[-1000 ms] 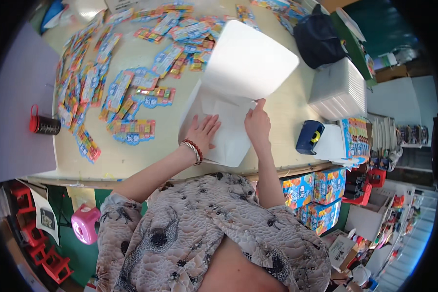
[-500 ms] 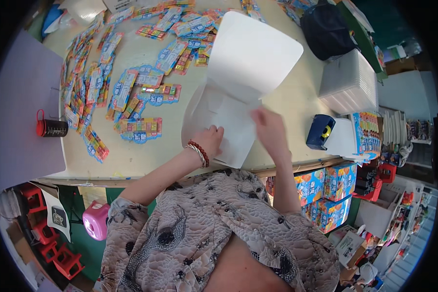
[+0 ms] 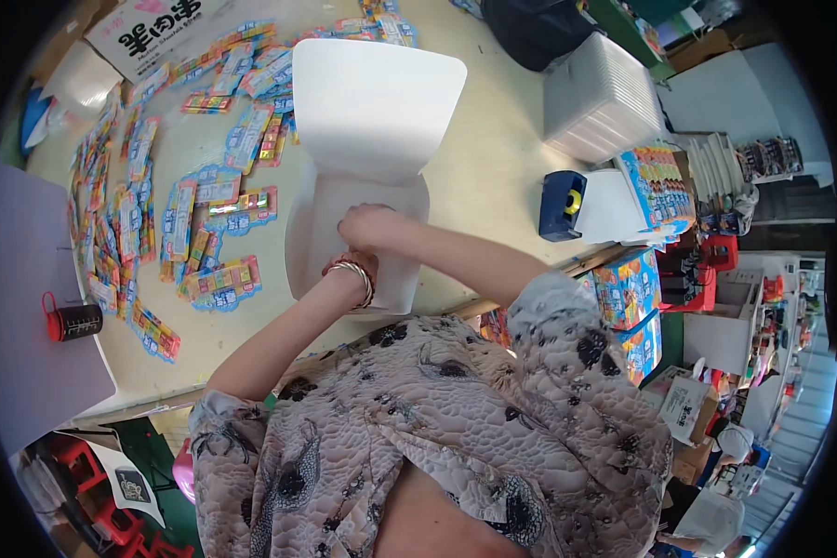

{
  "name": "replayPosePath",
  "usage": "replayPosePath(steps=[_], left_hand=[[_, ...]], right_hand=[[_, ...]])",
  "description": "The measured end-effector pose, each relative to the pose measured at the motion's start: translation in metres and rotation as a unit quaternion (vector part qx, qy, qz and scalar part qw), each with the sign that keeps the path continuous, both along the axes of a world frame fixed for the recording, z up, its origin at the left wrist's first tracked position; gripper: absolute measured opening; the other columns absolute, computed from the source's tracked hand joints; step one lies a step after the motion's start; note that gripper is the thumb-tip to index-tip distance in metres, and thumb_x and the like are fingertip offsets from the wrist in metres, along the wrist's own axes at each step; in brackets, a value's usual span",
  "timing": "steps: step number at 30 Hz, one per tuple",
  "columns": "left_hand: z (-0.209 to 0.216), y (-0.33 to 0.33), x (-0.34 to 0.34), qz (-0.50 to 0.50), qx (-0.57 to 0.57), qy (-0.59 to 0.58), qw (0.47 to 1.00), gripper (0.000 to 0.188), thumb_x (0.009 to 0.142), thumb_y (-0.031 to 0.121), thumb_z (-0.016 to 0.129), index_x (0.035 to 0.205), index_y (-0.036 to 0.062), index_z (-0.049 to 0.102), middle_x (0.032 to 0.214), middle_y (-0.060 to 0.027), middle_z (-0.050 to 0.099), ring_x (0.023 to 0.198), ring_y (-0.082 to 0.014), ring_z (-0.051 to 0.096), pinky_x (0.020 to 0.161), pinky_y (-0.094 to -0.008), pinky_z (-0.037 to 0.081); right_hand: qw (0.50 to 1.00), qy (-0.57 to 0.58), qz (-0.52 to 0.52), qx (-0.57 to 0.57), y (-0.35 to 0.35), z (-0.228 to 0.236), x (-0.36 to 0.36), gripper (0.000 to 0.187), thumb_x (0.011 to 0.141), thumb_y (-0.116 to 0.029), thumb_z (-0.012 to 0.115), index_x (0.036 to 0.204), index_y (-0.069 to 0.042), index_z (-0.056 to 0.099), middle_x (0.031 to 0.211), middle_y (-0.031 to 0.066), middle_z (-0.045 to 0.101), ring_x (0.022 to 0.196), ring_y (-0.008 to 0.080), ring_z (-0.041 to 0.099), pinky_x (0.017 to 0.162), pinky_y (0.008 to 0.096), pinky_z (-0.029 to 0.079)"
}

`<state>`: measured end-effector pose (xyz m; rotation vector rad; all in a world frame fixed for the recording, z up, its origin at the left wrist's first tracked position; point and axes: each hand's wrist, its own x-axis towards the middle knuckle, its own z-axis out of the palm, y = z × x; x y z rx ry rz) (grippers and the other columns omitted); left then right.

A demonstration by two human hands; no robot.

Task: Packing small product sachets into retail display boxes.

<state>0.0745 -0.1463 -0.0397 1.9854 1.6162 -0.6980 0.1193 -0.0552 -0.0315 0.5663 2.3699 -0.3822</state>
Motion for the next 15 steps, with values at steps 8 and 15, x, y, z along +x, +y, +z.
replayPosePath(steps=[8,15], left_hand=[[0.038,-0.008,-0.019,0.056,-0.037,-0.087,0.994,0.041,0.089,0.038,0.054,0.109,0.0019,0.054,0.112,-0.0194,0.061,0.103,-0.0337,0.060,0.087,-0.0415,0.048],[0.045,-0.034,-0.024,0.024,0.233,-0.174,0.956,0.061,0.091,0.042,0.049,0.137,0.0052,0.034,0.147,-0.0149,0.029,0.134,-0.0327,0.032,0.106,-0.0508,0.030]], right_hand=[[0.827,0.525,-0.163,-0.119,0.027,0.123,0.135,0.006,0.081,-0.008,0.064,0.086,-0.004,0.066,0.082,0.0056,0.065,0.078,0.0177,0.061,0.074,0.0285,0.047],[0.663,0.514,-0.217,0.499,0.185,0.179,0.323,0.017,0.079,-0.013,0.070,0.092,-0.004,0.062,0.091,0.0064,0.060,0.084,0.0156,0.056,0.075,0.0299,0.045]])
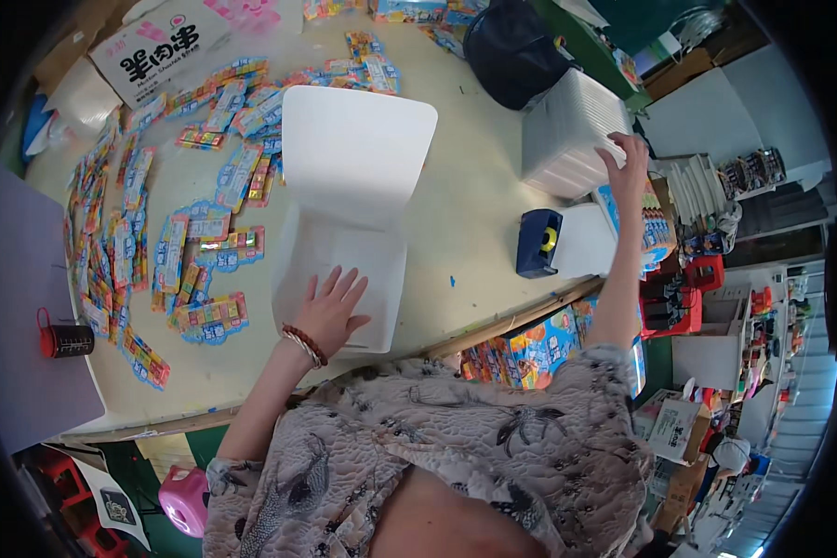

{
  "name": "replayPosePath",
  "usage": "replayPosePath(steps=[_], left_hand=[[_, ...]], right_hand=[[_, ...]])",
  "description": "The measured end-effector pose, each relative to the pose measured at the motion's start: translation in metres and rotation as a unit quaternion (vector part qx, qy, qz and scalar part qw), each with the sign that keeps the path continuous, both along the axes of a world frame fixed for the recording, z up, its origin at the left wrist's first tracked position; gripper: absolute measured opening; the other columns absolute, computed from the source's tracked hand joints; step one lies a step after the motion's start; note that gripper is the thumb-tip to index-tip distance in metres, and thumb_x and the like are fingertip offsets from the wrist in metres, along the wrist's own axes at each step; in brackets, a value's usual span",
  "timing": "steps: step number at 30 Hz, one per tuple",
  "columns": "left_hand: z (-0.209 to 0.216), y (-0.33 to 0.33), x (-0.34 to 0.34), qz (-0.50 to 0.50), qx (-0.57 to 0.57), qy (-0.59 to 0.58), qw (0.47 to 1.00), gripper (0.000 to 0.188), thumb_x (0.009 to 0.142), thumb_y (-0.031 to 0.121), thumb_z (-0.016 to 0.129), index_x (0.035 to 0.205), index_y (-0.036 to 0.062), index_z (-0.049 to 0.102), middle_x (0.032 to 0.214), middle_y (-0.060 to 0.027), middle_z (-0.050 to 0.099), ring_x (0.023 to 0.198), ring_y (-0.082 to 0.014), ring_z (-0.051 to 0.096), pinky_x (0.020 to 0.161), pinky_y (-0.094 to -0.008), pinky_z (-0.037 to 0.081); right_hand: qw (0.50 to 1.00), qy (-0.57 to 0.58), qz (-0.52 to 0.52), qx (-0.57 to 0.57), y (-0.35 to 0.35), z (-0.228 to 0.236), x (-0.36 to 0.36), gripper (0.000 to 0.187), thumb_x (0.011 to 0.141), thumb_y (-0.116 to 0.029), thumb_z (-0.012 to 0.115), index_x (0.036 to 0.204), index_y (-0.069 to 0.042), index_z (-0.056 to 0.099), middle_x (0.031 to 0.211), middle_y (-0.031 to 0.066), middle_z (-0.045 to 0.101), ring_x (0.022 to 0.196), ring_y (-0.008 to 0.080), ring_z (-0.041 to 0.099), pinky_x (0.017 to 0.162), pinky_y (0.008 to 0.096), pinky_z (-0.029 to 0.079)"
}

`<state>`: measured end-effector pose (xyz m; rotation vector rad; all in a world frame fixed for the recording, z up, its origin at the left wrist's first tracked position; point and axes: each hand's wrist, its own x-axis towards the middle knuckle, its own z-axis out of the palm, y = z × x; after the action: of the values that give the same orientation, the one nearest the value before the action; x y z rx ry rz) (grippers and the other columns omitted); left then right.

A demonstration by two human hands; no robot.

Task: Packing small product sachets into retail display boxes.

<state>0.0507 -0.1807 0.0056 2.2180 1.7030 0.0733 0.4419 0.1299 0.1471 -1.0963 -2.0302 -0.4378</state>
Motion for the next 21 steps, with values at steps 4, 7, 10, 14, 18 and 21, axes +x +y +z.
replayPosePath(steps=[4,7,10,14,18,21], left_hand=[[-0.012,0.005,0.003,0.010,-0.237,0.078,0.968,0.069,0.091,0.046,0.044,0.145,0.0092,0.021,0.154,-0.0093,0.012,0.142,-0.0280,0.012,0.111,-0.0516,0.019],[-0.021,0.002,-0.007,0.011,-0.273,-0.006,0.962,0.072,0.091,0.049,0.041,0.146,0.0087,0.016,0.155,-0.0072,0.001,0.142,-0.0278,0.009,0.112,-0.0509,0.017],[-0.024,0.000,-0.008,0.004,-0.277,-0.025,0.961,0.074,0.090,0.044,0.044,0.146,0.0052,0.015,0.155,-0.0084,0.000,0.142,-0.0308,0.008,0.112,-0.0500,0.016],[-0.020,-0.001,-0.005,0.014,-0.271,-0.026,0.962,0.074,0.089,0.038,0.046,0.146,0.0059,0.013,0.155,-0.0080,-0.002,0.143,-0.0296,0.006,0.113,-0.0485,0.015],[-0.021,0.000,-0.005,0.022,-0.270,-0.033,0.962,0.075,0.088,0.036,0.049,0.147,0.0064,0.013,0.155,-0.0074,-0.002,0.143,-0.0287,0.005,0.114,-0.0480,0.013],[-0.020,-0.001,-0.004,0.024,-0.273,-0.033,0.961,0.075,0.087,0.035,0.049,0.147,0.0065,0.013,0.155,-0.0078,-0.001,0.143,-0.0287,0.004,0.114,-0.0480,0.013]], right_hand=[[0.949,0.010,0.084,-0.305,0.059,0.007,0.052,0.016,0.077,-0.012,0.072,0.084,-0.003,0.060,0.085,0.0027,0.057,0.079,0.0124,0.050,0.071,0.0261,0.041],[0.880,-0.031,0.080,-0.468,0.073,0.027,0.053,0.012,0.075,-0.011,0.072,0.080,-0.005,0.062,0.073,-0.0029,0.057,0.072,0.0074,0.049,0.071,0.0248,0.041],[0.831,-0.041,0.117,-0.542,0.096,0.032,0.064,0.010,0.077,-0.010,0.070,0.082,-0.004,0.064,0.077,-0.0027,0.059,0.075,0.0064,0.051,0.072,0.0243,0.041],[0.806,-0.053,0.094,-0.582,0.105,0.042,0.069,0.011,0.078,-0.009,0.068,0.087,-0.002,0.069,0.077,-0.0014,0.064,0.073,0.0057,0.053,0.071,0.0220,0.043],[0.808,-0.072,0.089,-0.577,0.108,0.041,0.068,0.012,0.078,-0.010,0.069,0.088,-0.002,0.070,0.077,-0.0008,0.064,0.072,0.0059,0.053,0.071,0.0218,0.043],[0.806,-0.040,0.081,-0.585,0.106,0.039,0.070,0.012,0.079,-0.011,0.069,0.088,-0.003,0.070,0.078,-0.0010,0.065,0.071,0.0059,0.053,0.070,0.0218,0.043]])
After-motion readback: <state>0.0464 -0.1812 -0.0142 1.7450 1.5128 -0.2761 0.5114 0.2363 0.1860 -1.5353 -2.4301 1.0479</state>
